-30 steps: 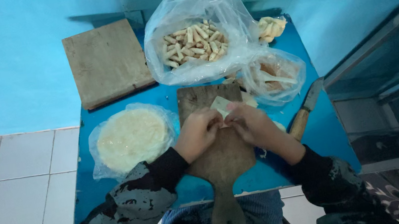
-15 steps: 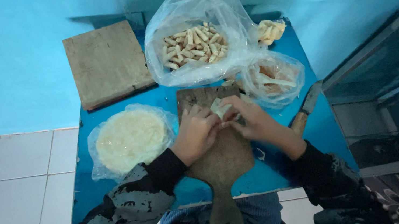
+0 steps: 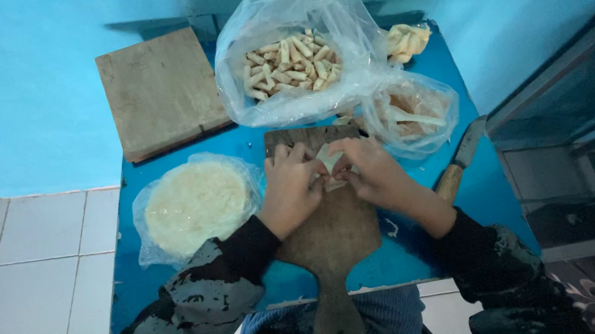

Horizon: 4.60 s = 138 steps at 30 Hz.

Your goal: The person pinches small pieces from a large sheet of dough on a wooden board and folds and shapes each piece by hand, placing the shaped pieces aside. They then handle round flat dough discs, peeling and stretching thin pieces of dough over them.

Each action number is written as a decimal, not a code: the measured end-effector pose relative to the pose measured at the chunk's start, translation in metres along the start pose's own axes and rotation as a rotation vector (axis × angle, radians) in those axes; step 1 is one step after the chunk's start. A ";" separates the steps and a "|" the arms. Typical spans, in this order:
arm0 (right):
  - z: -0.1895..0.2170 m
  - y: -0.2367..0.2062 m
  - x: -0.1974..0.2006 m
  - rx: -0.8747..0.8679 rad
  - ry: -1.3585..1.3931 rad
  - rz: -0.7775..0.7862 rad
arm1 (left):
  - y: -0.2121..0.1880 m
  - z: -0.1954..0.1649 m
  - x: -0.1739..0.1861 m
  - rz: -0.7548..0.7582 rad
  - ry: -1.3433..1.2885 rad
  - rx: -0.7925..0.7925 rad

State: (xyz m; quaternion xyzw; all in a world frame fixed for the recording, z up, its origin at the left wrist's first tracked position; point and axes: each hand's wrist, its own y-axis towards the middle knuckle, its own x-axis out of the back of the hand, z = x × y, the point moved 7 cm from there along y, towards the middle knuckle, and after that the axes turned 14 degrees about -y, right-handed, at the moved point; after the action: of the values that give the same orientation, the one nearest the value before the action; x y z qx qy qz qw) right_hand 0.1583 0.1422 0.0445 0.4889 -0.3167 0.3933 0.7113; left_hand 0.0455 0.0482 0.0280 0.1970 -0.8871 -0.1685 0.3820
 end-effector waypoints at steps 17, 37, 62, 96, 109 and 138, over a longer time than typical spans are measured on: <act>0.012 -0.004 0.000 0.104 -0.273 -0.058 | -0.001 -0.014 0.008 -0.070 0.025 -0.130; 0.031 -0.011 -0.002 0.174 -0.545 -0.155 | 0.001 0.000 0.012 -0.168 0.130 -0.154; -0.026 -0.006 -0.014 -0.231 0.580 -0.083 | 0.005 -0.014 0.036 -0.202 -0.059 -0.142; -0.106 -0.024 0.082 -0.424 -0.383 -0.162 | -0.018 0.010 -0.001 0.005 0.170 0.050; -0.100 -0.008 0.071 -0.406 0.290 -0.354 | -0.018 0.011 -0.003 0.008 0.188 0.011; -0.130 -0.038 0.126 -0.544 0.295 -0.634 | -0.014 0.023 -0.005 -0.049 -0.069 -0.044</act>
State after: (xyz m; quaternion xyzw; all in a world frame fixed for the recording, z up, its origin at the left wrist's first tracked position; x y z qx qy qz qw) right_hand 0.2617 0.2884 0.0909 0.2955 -0.1385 0.1236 0.9371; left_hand 0.0348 0.0417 0.0035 0.2041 -0.8908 -0.2039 0.3511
